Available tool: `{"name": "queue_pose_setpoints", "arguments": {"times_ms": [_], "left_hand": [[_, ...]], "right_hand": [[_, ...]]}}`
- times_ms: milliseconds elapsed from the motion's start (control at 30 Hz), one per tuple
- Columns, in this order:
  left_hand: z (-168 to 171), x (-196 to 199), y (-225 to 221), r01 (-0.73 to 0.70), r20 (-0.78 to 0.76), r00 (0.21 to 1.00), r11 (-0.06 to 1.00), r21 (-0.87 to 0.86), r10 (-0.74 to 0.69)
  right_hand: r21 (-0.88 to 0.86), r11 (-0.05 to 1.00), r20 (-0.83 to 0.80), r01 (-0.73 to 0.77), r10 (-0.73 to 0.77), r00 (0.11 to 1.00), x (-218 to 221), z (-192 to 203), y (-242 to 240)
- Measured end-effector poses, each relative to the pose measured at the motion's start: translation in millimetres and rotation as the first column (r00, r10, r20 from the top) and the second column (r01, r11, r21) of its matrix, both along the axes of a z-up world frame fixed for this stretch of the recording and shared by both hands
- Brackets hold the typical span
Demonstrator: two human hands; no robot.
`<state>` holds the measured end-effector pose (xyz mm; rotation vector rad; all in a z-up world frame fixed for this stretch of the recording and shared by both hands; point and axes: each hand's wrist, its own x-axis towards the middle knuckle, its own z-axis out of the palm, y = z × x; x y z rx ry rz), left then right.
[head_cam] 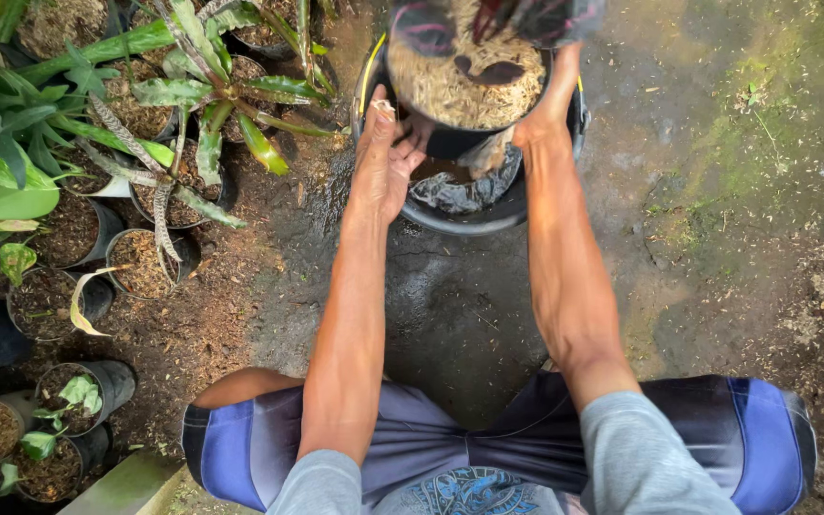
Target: The person sits on the ground and cleans the exterior of several potted plants using a cloth and water from a bucket. They wipe each pot, rinse the cloth, and return the cleaned pots to a nearby shelf.
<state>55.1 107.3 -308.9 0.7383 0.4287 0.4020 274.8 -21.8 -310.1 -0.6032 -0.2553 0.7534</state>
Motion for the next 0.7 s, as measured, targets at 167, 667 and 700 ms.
{"name": "queue_pose_setpoints", "arguments": {"times_ms": [167,667,700], "left_hand": [[17,11,-22,0.074,-0.015,0.997,0.997,-0.014,-0.074],[21,22,-14,-0.193,0.032,0.978,0.953,-0.235,0.206],[21,18,-11,-0.197,0.036,0.976,0.948,-0.25,0.213]], "right_hand": [[-0.197,0.834,0.418,0.515,-0.404,0.814,2,-5,-2],[-0.402,0.554,0.721,0.729,-0.299,0.625,-113,-10,18],[-0.534,0.52,0.649,0.666,-0.252,0.717,-91,-20,25]]}}
